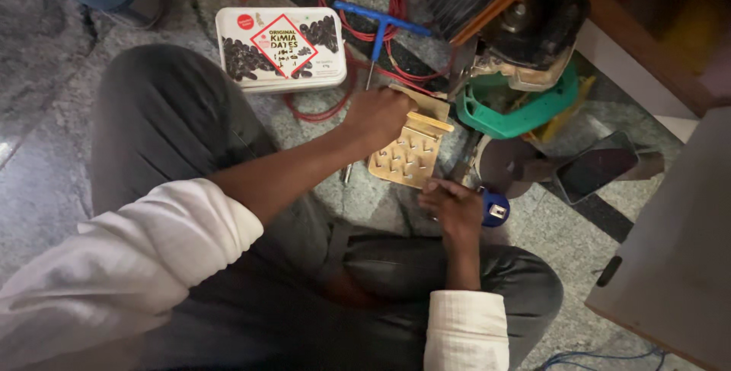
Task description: The person sits on the floor and uses a tape measure to measure a metal rod. They then use a hammer to tap a small metal piece into a wooden block and handle small metal fasteners from a tray.
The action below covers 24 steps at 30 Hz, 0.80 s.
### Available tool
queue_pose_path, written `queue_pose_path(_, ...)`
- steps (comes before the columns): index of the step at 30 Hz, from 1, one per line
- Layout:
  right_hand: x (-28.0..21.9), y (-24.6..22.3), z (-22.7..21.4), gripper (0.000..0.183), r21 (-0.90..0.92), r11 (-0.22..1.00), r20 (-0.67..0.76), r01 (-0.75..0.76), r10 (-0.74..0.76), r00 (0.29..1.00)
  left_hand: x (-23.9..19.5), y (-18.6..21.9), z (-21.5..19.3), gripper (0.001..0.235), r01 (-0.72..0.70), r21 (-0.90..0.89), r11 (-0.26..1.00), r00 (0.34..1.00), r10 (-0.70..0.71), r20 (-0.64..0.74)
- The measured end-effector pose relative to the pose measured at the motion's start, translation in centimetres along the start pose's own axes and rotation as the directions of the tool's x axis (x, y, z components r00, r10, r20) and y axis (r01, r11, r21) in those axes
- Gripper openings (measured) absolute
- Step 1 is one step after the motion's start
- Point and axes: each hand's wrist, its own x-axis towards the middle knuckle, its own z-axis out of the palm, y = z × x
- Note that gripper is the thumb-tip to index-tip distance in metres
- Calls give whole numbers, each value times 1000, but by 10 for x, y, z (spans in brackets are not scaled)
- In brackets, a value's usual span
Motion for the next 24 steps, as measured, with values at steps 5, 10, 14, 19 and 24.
queue_pose_path(5,0,-4,7,18,-43,998,-7,-35,35,999,3,-10,15,20,-24,-30,999,998,22,-65)
queue_pose_path(10,-4,-11,13,20,-62,997,-27,-53,51,998,7,-10,20,19,13,-42,999,999,-15,-52)
queue_pose_path(14,-5,-13,15,20,-62,997,-18,-45,44,999,7,-8,15,20,31,-30,999,999,-32,-28)
queue_pose_path(19,-6,-14,14,20,-98,995,-5,-17,17,1000,6,-5,6,19,61,-66,996,998,-61,-2)
queue_pose_path(24,-8,-18,17,21,-135,990,-36,-28,23,999,4,-4,4,18,59,-76,995,998,-59,-5)
